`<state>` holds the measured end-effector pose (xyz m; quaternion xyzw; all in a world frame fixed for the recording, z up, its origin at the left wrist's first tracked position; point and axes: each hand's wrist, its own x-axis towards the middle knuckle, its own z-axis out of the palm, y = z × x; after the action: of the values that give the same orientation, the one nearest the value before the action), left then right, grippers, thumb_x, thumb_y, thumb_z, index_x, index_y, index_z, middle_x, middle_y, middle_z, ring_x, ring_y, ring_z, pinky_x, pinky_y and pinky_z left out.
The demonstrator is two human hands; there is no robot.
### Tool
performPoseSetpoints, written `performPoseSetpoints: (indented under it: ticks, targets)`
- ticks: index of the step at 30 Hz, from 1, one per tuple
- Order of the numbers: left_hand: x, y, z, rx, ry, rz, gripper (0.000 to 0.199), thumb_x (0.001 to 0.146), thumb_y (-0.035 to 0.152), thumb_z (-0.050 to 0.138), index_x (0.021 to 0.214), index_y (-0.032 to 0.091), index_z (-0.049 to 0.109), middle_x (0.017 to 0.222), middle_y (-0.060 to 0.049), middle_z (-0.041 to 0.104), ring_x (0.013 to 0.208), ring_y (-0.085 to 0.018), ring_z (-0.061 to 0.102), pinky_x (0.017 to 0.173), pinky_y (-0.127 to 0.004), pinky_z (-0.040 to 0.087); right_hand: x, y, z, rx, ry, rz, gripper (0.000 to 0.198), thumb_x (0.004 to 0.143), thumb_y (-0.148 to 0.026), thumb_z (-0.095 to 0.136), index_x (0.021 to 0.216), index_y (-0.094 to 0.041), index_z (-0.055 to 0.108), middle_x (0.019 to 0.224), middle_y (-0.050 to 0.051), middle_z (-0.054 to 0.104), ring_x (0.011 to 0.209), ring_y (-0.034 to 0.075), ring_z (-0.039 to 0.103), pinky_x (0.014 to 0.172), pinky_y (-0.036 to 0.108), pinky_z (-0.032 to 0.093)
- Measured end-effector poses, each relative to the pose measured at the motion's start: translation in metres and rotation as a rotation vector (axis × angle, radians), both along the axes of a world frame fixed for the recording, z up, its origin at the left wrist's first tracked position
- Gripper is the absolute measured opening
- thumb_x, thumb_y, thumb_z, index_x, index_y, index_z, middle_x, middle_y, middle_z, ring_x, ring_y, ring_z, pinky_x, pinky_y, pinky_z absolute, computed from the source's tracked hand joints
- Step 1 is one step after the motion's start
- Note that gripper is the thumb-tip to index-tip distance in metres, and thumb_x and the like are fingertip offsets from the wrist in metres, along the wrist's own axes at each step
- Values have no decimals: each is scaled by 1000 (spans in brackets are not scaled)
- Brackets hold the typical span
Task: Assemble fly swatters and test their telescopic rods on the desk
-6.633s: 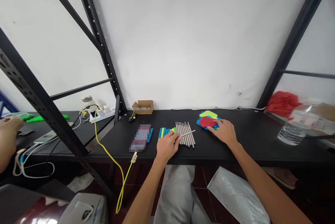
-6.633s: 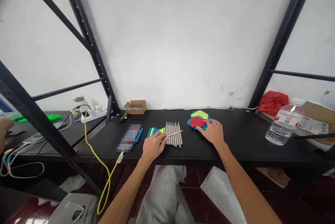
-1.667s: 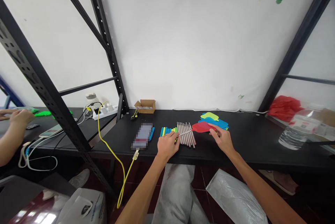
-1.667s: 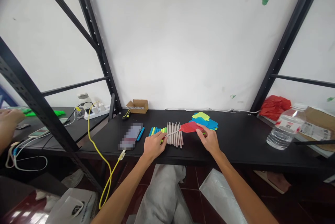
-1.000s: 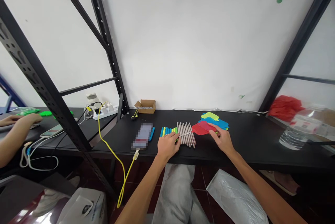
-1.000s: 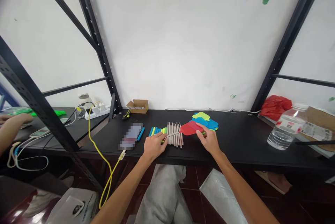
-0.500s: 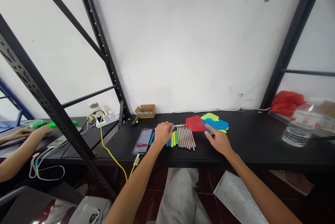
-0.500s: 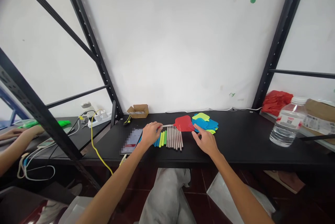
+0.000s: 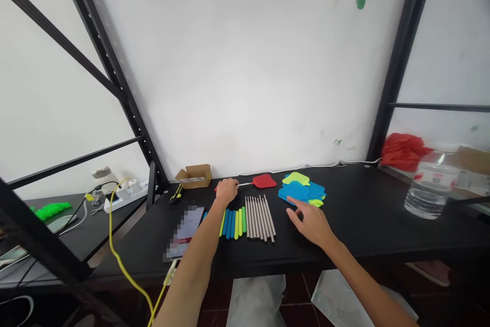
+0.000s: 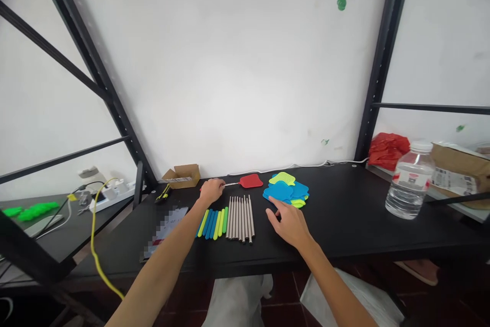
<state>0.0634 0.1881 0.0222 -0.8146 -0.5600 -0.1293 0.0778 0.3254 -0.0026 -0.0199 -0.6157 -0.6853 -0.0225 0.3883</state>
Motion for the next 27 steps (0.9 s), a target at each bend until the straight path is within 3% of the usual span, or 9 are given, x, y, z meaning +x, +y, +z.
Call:
performPoseSetpoints:
  ticks: [4, 8, 11, 14, 20, 24, 27]
  targets:
    - [0, 8, 2, 12, 5, 23, 24, 89, 28, 50, 101, 24, 70, 107, -8, 68, 103, -24, 59, 90, -35, 42, 0, 0, 0, -10, 3, 6, 46, 92, -46, 42, 128, -24, 61, 77, 3, 69, 70, 21, 64, 66, 30, 45]
    - [-7, -1, 7, 26, -4, 24, 27, 89, 29, 50, 108, 25, 68, 111, -8, 66, 104, -23, 59, 85, -32, 43, 0, 1, 0, -17, 1, 7, 46, 92, -46, 41, 126, -23, 62, 79, 4, 70, 72, 21, 64, 67, 30, 46]
    - [-14, -25, 9, 39, -26, 7, 29, 90, 32, 48, 110, 26, 68, 111, -6, 65, 101, -22, 59, 82, -30, 44, 0, 1, 0, -24, -4, 1, 45, 91, -45, 42, 124, -23, 63, 79, 4, 70, 72, 21, 64, 67, 30, 45]
    - [-20, -67, 7, 83, -91, -23, 30, 91, 33, 47, 112, 26, 67, 111, -6, 64, 99, -22, 60, 84, -31, 44, 0, 0, 1, -25, -21, 5, 44, 91, -45, 43, 122, -22, 64, 81, 4, 71, 74, 21, 65, 67, 30, 45]
    - [-12, -148, -22, 125, -137, 19, 38, 91, 45, 48, 120, 26, 63, 130, -10, 57, 119, -29, 51, 97, -42, 39, -1, 0, 0, -37, -43, 11, 40, 90, -43, 45, 116, -22, 67, 86, 4, 72, 73, 20, 66, 68, 30, 45]
    - [-4, -161, -46, 160, -147, 55, 46, 93, 49, 42, 128, 25, 58, 136, -11, 54, 129, -32, 42, 107, -48, 29, 0, 2, -2, -49, -53, -2, 38, 90, -43, 46, 112, -22, 68, 86, 4, 72, 74, 21, 66, 66, 30, 45]
    - [-3, -159, -52, 177, -160, 52, 45, 93, 49, 41, 128, 25, 58, 136, -10, 55, 130, -31, 42, 109, -49, 27, -1, 2, -2, -52, -72, 7, 35, 89, -42, 46, 108, -23, 69, 90, 4, 72, 76, 20, 66, 66, 30, 45]
